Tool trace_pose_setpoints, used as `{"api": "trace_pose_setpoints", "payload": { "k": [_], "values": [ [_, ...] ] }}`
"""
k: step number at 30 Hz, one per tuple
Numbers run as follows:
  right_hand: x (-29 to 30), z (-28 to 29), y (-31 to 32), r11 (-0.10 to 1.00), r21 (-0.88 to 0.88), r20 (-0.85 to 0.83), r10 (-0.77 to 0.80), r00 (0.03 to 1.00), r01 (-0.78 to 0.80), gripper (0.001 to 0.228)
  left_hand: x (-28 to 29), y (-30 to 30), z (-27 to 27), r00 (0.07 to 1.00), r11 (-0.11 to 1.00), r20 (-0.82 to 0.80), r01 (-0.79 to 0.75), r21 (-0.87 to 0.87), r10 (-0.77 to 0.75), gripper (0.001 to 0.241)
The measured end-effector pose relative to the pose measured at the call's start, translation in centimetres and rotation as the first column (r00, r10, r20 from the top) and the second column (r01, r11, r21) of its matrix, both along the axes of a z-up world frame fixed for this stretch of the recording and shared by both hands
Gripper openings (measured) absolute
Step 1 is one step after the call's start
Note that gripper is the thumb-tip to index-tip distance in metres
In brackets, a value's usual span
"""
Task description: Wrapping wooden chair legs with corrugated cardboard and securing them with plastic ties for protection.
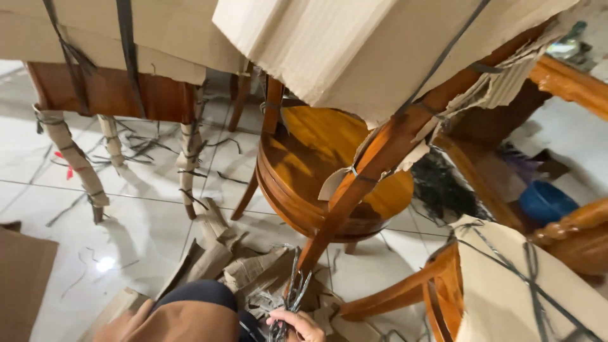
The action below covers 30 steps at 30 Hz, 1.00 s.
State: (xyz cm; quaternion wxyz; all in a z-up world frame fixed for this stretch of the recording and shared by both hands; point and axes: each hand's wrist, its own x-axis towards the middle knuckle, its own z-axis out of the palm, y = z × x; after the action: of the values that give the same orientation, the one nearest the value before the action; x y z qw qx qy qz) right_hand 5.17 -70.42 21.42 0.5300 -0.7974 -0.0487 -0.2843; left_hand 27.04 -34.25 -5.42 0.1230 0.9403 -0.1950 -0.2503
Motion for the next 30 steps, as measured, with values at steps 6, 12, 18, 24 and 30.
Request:
{"api": "trace_pose_setpoints", "payload": {
  "k": [6,12,18,24,30],
  "values": [
    [-3.1,2.8,2.0,0.998,-0.031,0.0,-0.047,0.999,0.047,0.033,-2.7,-7.4,20.3,0.926,0.912,-0.269,-0.333,-0.242,0.266,0.082],
    [-4.7,4.9,5.5,0.968,-0.064,0.157,-0.23,0.96,0.242,0.046,-1.8,-9.2,20.7,0.97,0.875,-0.208,-0.206,-0.439,0.124,0.074],
    [-4.5,7.5,9.2,0.908,-0.16,0.225,-0.347,0.91,0.386,0.05,0.9,-9.7,15.4,0.956,0.895,-0.294,-0.142,-0.423,0.013,0.077],
    [-5.7,10.1,12.9,0.844,-0.17,0.252,-0.462,0.85,0.509,0.045,2.9,-8.4,4.8,0.99,0.982,0.076,-0.103,-0.157,0.116,0.07],
    [-7.8,11.0,15.2,0.775,-0.177,0.32,-0.538,0.78,0.607,0.046,2.5,-9.4,14.2,0.93,0.913,-0.364,-0.11,-0.394,-0.045,0.08]
  ]
}}
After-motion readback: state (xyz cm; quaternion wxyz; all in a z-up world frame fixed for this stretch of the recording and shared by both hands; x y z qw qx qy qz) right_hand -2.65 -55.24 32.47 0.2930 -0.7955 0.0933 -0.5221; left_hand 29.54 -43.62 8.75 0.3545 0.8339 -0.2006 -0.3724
